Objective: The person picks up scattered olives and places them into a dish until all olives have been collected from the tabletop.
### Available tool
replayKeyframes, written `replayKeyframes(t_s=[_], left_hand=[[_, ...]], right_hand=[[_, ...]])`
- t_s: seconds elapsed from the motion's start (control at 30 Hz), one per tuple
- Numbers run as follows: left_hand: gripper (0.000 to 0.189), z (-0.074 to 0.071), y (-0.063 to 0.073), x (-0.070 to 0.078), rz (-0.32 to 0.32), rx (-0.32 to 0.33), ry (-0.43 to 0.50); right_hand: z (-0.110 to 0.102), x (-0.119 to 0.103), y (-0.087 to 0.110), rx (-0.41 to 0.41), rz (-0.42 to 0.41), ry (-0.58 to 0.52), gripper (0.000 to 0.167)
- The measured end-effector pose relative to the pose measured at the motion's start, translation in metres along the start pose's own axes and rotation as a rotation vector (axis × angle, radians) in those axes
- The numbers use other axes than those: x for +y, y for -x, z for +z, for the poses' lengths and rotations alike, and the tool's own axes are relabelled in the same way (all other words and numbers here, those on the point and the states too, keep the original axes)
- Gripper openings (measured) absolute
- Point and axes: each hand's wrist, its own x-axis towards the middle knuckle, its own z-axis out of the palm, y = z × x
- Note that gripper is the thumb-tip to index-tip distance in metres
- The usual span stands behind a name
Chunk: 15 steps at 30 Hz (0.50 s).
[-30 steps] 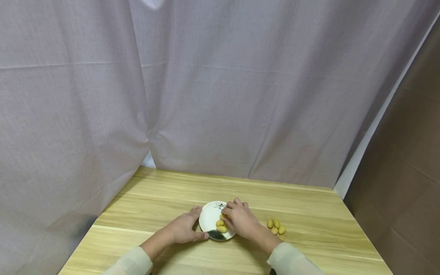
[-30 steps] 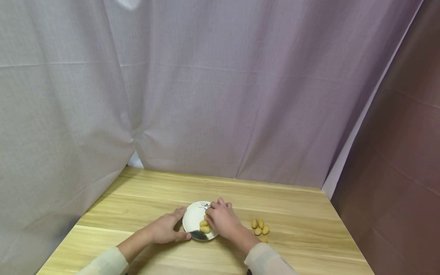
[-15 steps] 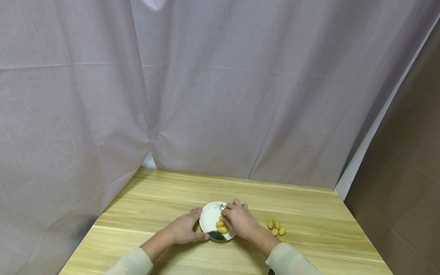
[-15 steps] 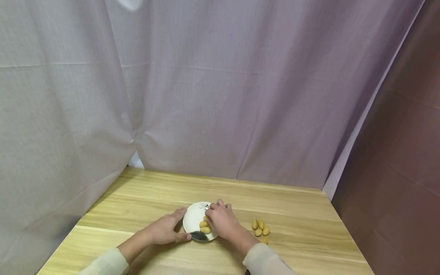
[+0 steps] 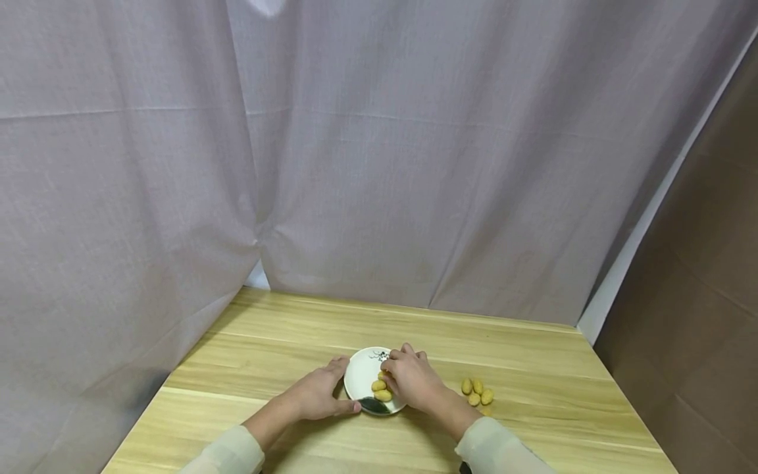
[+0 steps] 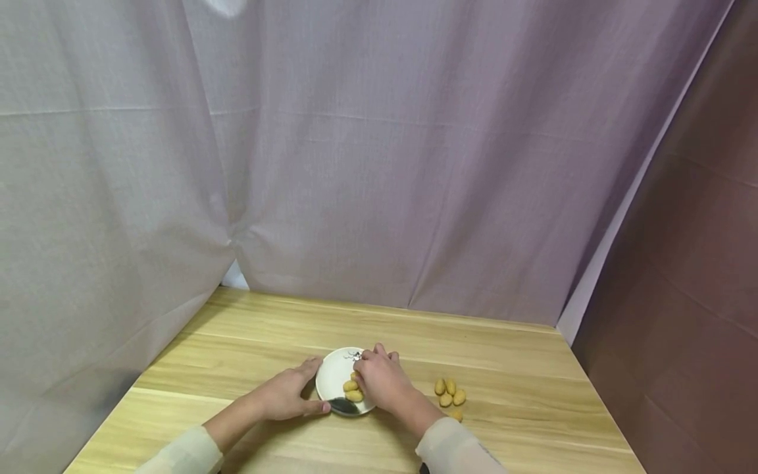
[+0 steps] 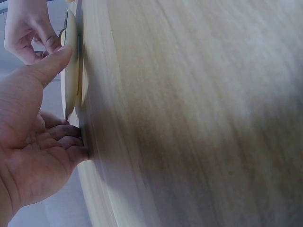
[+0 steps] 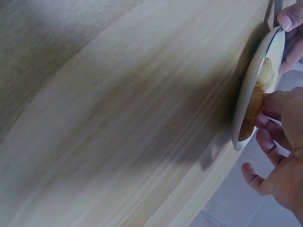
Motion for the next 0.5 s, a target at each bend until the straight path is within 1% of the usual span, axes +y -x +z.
replayKeyframes(t_s=[0.1, 0.27, 0.33, 0.5], left_hand=[[0.115, 0.0009, -0.0004, -0.0001, 0.002, 0.002, -0.004], [0.115, 0.0009, 0.0001, -0.0001, 0.003, -0.001, -0.008], [0.115, 0.0001, 0.0003, 0.0003, 0.001, -0.002, -0.007], [0.115, -0.0013, 0.0002, 0.0008, -0.004, -0.006, -0.001]], right_hand=[[-0.0003, 0.0000, 0.0006, 0.000, 0.005, -0.002, 0.005], [-0.0011, -0.0006, 0.0041, -0.010, 0.003, 0.000, 0.015], [-0.0032, -0.0011, 0.0057, -0.002, -0.005, 0.002, 0.019], [-0.0100, 0.0014, 0.0100, 0.015, 0.000, -0.033, 0.023]])
